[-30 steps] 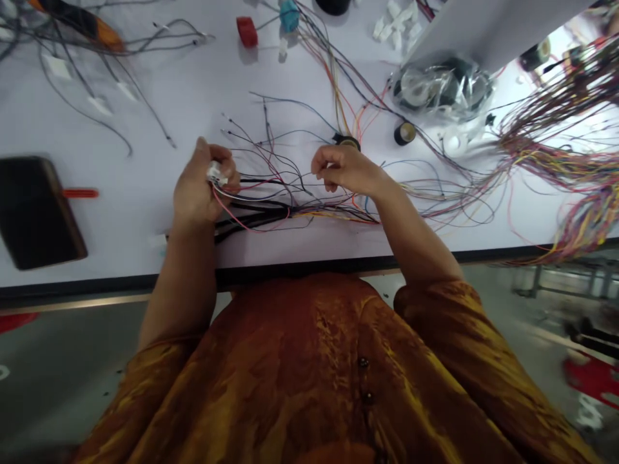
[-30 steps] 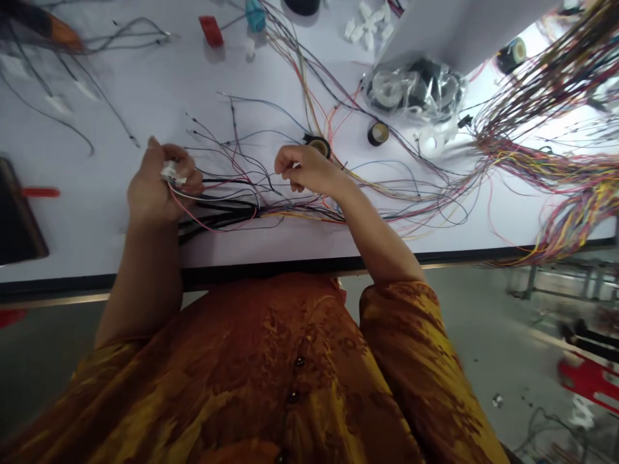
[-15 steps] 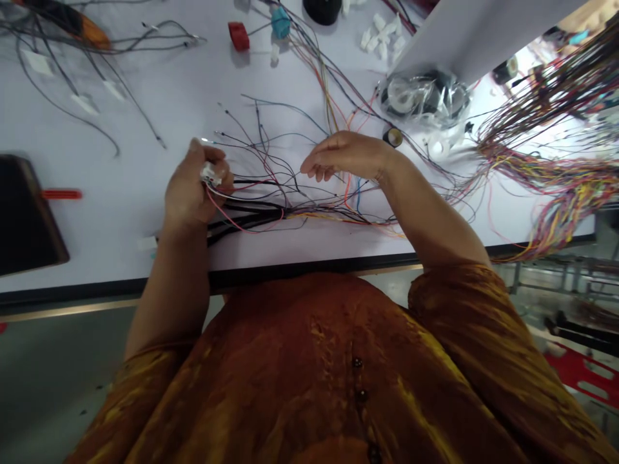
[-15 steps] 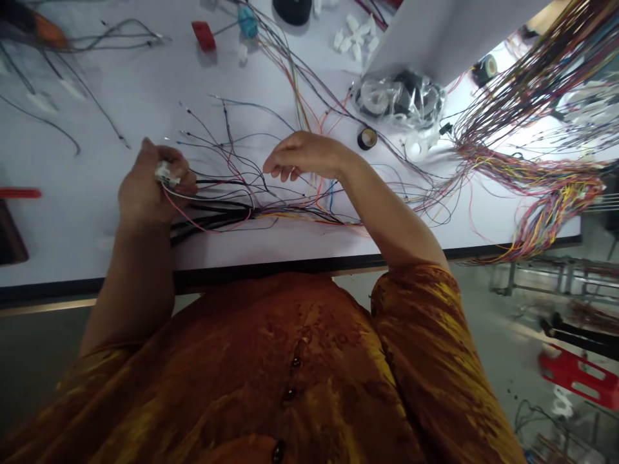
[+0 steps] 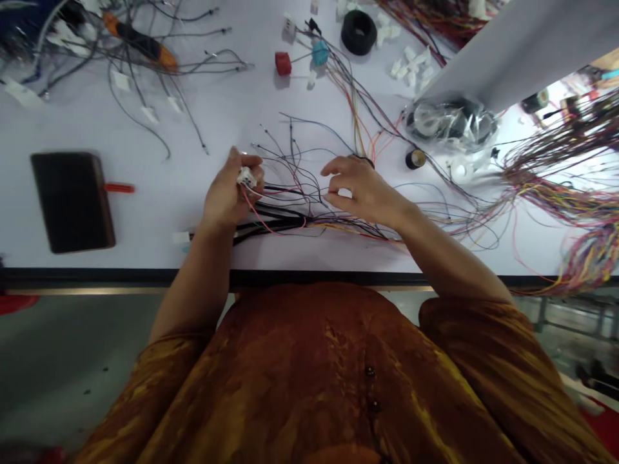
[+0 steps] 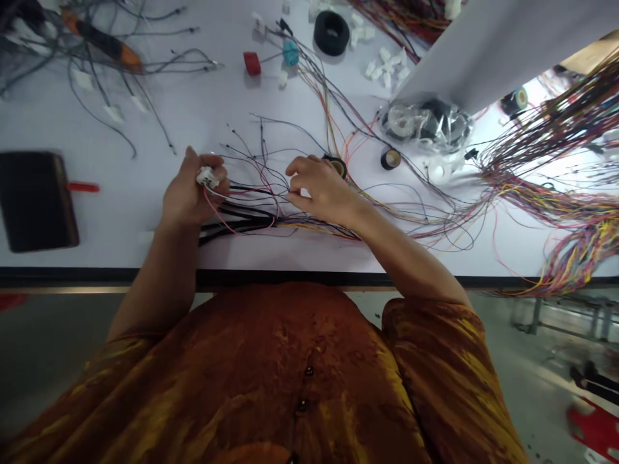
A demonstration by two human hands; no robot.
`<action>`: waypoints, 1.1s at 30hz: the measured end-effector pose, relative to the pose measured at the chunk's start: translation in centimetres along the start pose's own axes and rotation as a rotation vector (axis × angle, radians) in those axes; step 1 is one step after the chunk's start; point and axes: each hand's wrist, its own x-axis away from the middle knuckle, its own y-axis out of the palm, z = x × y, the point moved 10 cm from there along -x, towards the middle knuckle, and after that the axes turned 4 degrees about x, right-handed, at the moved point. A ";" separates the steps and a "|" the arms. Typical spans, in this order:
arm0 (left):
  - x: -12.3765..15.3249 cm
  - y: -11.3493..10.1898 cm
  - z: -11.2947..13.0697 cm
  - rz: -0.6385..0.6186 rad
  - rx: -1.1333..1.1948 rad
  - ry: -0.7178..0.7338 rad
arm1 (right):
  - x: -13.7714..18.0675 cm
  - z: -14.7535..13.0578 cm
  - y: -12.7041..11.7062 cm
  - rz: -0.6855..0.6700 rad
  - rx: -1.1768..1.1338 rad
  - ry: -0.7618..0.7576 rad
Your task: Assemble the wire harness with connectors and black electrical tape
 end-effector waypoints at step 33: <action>1.0 0.2 3.0 -0.013 -0.155 0.252 | -4.5 -0.9 4.5 0.450 -0.531 0.219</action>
